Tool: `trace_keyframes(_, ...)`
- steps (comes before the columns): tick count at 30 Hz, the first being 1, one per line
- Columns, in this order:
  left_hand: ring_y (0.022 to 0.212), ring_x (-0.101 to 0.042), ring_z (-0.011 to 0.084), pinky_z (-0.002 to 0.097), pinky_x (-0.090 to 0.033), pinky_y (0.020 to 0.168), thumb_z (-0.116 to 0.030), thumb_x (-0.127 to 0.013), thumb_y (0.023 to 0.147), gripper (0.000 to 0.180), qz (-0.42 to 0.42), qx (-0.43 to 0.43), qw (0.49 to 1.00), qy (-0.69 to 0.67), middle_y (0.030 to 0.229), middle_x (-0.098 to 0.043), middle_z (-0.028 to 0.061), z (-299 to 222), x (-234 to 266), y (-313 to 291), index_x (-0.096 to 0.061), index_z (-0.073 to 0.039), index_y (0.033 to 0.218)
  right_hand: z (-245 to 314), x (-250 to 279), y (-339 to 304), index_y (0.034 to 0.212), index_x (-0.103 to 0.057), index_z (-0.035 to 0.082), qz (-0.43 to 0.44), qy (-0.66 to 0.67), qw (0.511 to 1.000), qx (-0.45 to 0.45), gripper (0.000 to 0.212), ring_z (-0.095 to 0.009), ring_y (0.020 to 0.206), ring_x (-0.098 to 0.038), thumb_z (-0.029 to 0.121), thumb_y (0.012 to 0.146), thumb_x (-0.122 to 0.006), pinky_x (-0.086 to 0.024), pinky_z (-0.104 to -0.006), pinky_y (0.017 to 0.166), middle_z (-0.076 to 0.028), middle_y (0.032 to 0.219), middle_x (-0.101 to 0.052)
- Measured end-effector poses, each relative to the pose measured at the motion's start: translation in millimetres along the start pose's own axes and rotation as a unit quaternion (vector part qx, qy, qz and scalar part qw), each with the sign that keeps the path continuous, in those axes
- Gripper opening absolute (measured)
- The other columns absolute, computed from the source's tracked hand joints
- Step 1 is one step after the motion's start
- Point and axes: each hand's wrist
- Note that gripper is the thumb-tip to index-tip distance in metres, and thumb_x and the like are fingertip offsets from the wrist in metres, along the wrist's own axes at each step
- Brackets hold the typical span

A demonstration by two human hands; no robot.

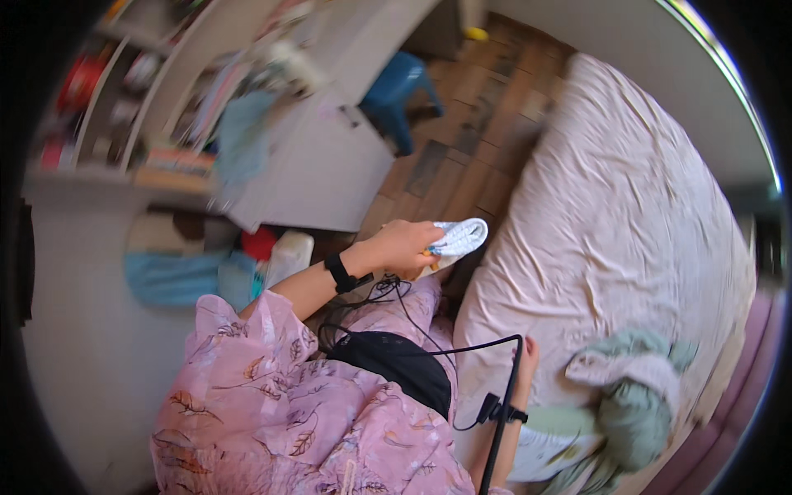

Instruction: Folding various pieces of baby clothing and towels on a bed and a chair.

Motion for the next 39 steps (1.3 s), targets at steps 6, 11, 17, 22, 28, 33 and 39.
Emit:
trace_keyframes(6, 0.071, -0.058, 0.0370, 0.0451, -0.044, 0.062, -0.033, -0.058, 0.075, 0.030, -0.015, 0.203, 0.977, -0.068, 0.075, -0.059, 0.0193, 89, -9, -124, -0.051, -0.006, 0.086, 14, -37, 23, 0.114, -0.050, 0.009, 0.054, -0.208, 0.977, -0.016, 0.036, -0.018, 0.078, -0.056, 0.030, 0.084, -0.052, -0.043, -0.0328, 0.064, -0.004, 0.100, -0.056)
trace_keyframes(11, 0.080, -0.059, 0.0352, 0.0396, -0.046, 0.068, -0.034, -0.058, 0.077, 0.037, -0.175, 0.419, 0.870, -0.190, 0.085, -0.061, 0.0203, 172, -36, -239, -0.054, -0.006, 0.100, 82, -111, 64, 0.106, -0.054, 0.004, 0.126, -0.262, 0.949, 0.119, 0.030, -0.010, 0.068, -0.054, 0.025, 0.085, -0.052, -0.039, -0.0230, 0.053, -0.001, 0.084, -0.058)
trace_keyframes(17, 0.080, -0.059, 0.0334, 0.0397, -0.047, 0.066, -0.032, -0.057, 0.079, 0.035, -0.319, 0.586, 0.734, -0.122, 0.088, -0.061, 0.0170, 211, -19, -368, -0.052, -0.007, 0.103, 122, -191, 44, 0.107, -0.055, 0.001, 0.142, -0.405, 0.841, 0.330, 0.030, -0.013, 0.072, -0.054, 0.023, 0.086, -0.052, -0.044, -0.0266, 0.064, -0.006, 0.085, -0.060)
trace_keyframes(22, 0.075, -0.058, 0.0343, 0.0422, -0.047, 0.061, -0.028, -0.059, 0.078, 0.027, -0.354, 0.610, 0.706, 0.060, 0.086, -0.058, 0.0150, 273, 6, -454, -0.051, -0.006, 0.092, 131, -278, -20, 0.103, -0.056, -0.004, 0.212, -0.416, 0.825, 0.318, 0.031, -0.026, 0.090, -0.059, 0.019, 0.081, -0.056, -0.045, -0.0329, 0.079, -0.018, 0.095, -0.061)
trace_keyframes(28, 0.074, -0.058, 0.0347, 0.0398, -0.046, 0.059, -0.025, -0.062, 0.076, 0.024, -0.452, 0.578, 0.676, 0.064, 0.079, -0.059, 0.0157, 357, 1, -472, -0.050, -0.005, 0.082, 106, -332, -32, 0.102, -0.056, -0.004, 0.262, -0.437, 0.807, 0.298, 0.031, -0.025, 0.090, -0.058, 0.017, 0.080, -0.058, -0.045, -0.0311, 0.078, -0.018, 0.096, -0.059)
trace_keyframes(33, 0.071, -0.059, 0.0171, 0.0308, -0.047, 0.061, -0.027, -0.063, 0.078, 0.034, -0.639, 0.442, 0.449, -0.441, 0.081, -0.060, 0.0073, 425, -39, -451, -0.055, 0.001, 0.096, 96, -355, -36, 0.104, -0.055, -0.003, 0.278, -0.434, 0.823, 0.239, 0.030, -0.022, 0.088, -0.058, 0.016, 0.080, -0.058, -0.045, -0.0296, 0.077, -0.015, 0.094, -0.060)
trace_keyframes(39, 0.074, -0.060, 0.0187, 0.0287, -0.047, 0.062, -0.030, -0.066, 0.074, 0.042, -0.668, 0.314, 0.297, -0.606, 0.089, -0.060, 0.0112, 463, -43, -391, -0.054, 0.002, 0.099, 103, -378, -60, 0.103, -0.055, -0.002, 0.262, -0.460, 0.804, 0.271, 0.029, -0.021, 0.086, -0.059, 0.015, 0.080, -0.058, -0.046, -0.0286, 0.076, -0.014, 0.094, -0.061)
Point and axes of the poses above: each hand's wrist, its own y-axis towards the middle knuckle, its own x-axis out of the back of the hand, z = x × y
